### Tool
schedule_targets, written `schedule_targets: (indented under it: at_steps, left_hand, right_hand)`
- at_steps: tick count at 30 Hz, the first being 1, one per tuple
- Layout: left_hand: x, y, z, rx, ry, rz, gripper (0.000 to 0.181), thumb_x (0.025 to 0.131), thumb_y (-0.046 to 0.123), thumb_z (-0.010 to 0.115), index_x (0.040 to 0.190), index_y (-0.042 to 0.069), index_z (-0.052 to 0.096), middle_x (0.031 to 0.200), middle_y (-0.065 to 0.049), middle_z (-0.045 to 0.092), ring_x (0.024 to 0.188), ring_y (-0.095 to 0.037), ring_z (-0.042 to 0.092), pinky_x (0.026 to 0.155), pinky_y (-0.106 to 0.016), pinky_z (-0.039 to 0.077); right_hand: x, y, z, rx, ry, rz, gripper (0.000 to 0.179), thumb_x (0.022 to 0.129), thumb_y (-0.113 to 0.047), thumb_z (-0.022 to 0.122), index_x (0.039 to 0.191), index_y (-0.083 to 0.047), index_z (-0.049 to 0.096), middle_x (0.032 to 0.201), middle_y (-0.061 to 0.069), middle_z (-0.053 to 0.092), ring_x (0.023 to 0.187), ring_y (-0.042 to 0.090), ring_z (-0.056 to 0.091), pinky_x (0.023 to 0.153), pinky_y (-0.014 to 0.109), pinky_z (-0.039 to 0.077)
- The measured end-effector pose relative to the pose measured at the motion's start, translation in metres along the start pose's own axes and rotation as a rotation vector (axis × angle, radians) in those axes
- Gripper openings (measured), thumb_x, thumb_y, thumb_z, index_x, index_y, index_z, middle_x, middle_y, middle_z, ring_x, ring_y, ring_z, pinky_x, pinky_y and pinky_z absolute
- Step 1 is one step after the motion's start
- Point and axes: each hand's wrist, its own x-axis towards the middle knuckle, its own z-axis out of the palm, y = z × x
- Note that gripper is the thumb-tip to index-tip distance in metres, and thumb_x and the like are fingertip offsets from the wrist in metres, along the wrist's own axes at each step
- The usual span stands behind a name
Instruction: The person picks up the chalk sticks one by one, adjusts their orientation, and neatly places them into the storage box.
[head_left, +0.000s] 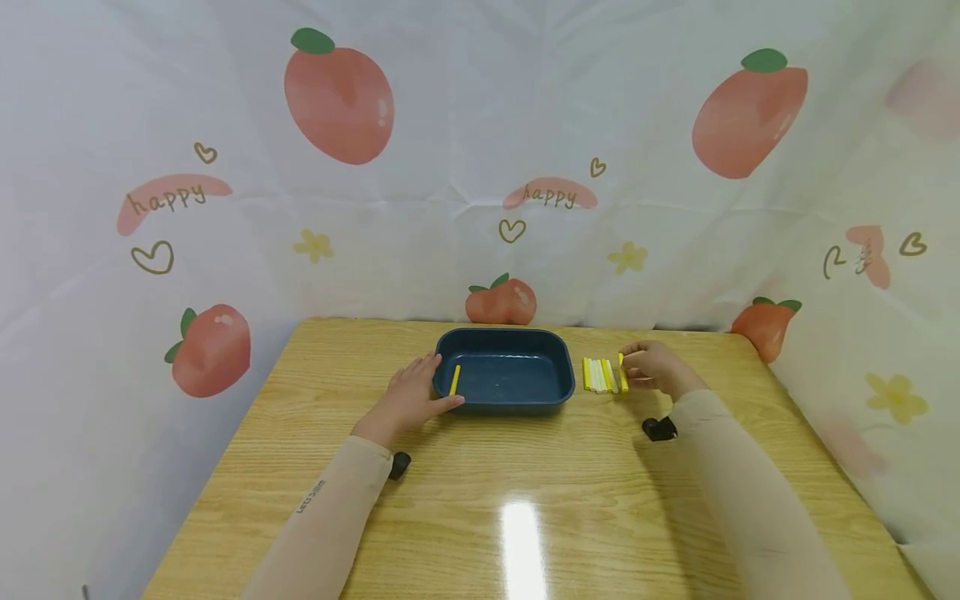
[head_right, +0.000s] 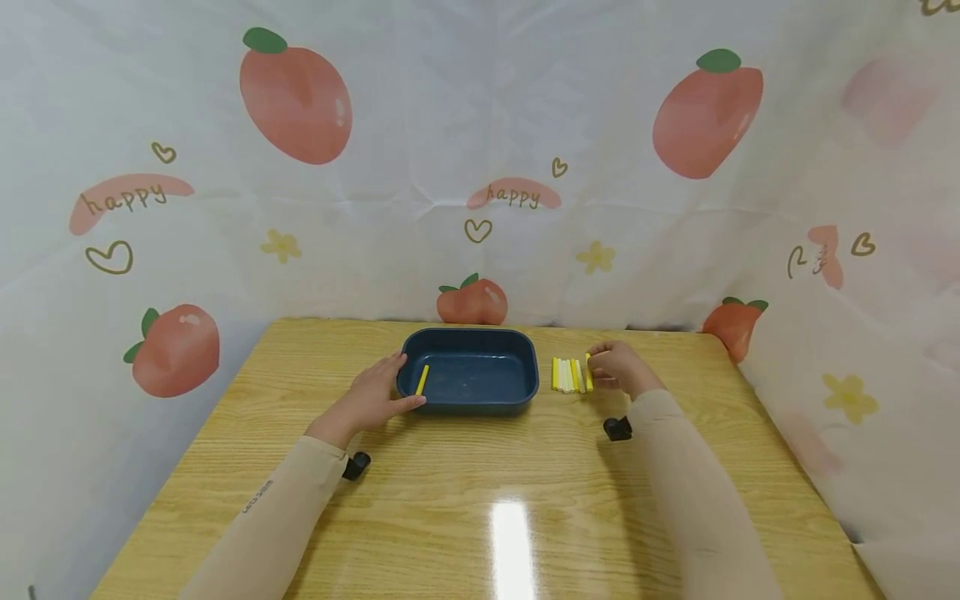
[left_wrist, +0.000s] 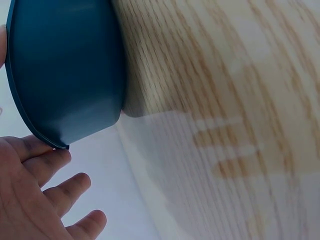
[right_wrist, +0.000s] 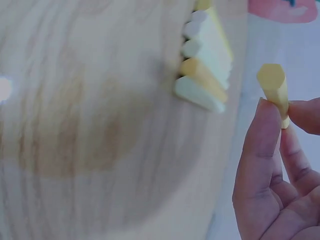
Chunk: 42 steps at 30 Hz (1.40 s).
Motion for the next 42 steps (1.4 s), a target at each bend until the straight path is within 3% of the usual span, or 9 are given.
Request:
schedule_targets:
  at_steps: [7,16,23,30,42]
  left_hand:
    - [0.002,-0.004,0.002,0.009,0.009,0.002,0.101,0.090,0.064,0.062,0.160,0.004,0.021,0.166,-0.015,0.017,0.151,-0.037,0.017,0.120,-0.060,0.012]
    - [0.000,-0.006,0.000,-0.001,0.012,-0.004,0.101,0.090,0.065,0.062,0.160,0.005,0.020,0.166,-0.013,0.016,0.151,-0.038,0.017,0.119,-0.061,0.011]
    - [-0.001,-0.005,-0.001,0.011,0.010,-0.002,0.102,0.090,0.066,0.061,0.160,0.005,0.020,0.166,-0.013,0.015,0.151,-0.038,0.017,0.119,-0.061,0.011]
    - [-0.002,-0.004,-0.001,0.005,-0.001,-0.006,0.101,0.090,0.065,0.061,0.160,0.005,0.019,0.167,-0.012,0.014,0.152,-0.037,0.015,0.120,-0.060,0.011]
    - [0.001,-0.004,0.002,-0.003,-0.008,0.002,0.101,0.090,0.066,0.060,0.160,0.006,0.018,0.167,-0.013,0.014,0.152,-0.036,0.015,0.120,-0.060,0.010]
  right_hand:
    - [-0.010,-0.016,0.000,0.037,-0.026,-0.040,0.039,0.099,-0.005,0.054,0.135,0.004,0.041,0.102,0.008,0.058,0.078,0.013,0.060,0.082,0.034,0.057]
    - [-0.016,-0.037,0.008,0.044,-0.038,-0.081,0.045,0.101,-0.008,0.056,0.141,0.005,0.040,0.107,0.012,0.058,0.081,0.014,0.063,0.097,0.046,0.053]
    - [-0.025,-0.060,0.014,0.009,-0.060,-0.103,0.046,0.100,-0.007,0.056,0.142,0.004,0.041,0.102,0.009,0.059,0.078,0.014,0.062,0.087,0.039,0.057]
    - [-0.032,-0.078,0.025,-0.020,-0.098,-0.120,0.049,0.100,-0.008,0.056,0.145,0.003,0.040,0.111,0.013,0.055,0.084,0.017,0.061,0.087,0.037,0.057]
    - [-0.032,-0.097,0.045,0.048,-0.133,-0.109,0.046,0.098,-0.004,0.058,0.142,-0.001,0.043,0.108,0.011,0.054,0.081,0.017,0.059,0.079,0.033,0.058]
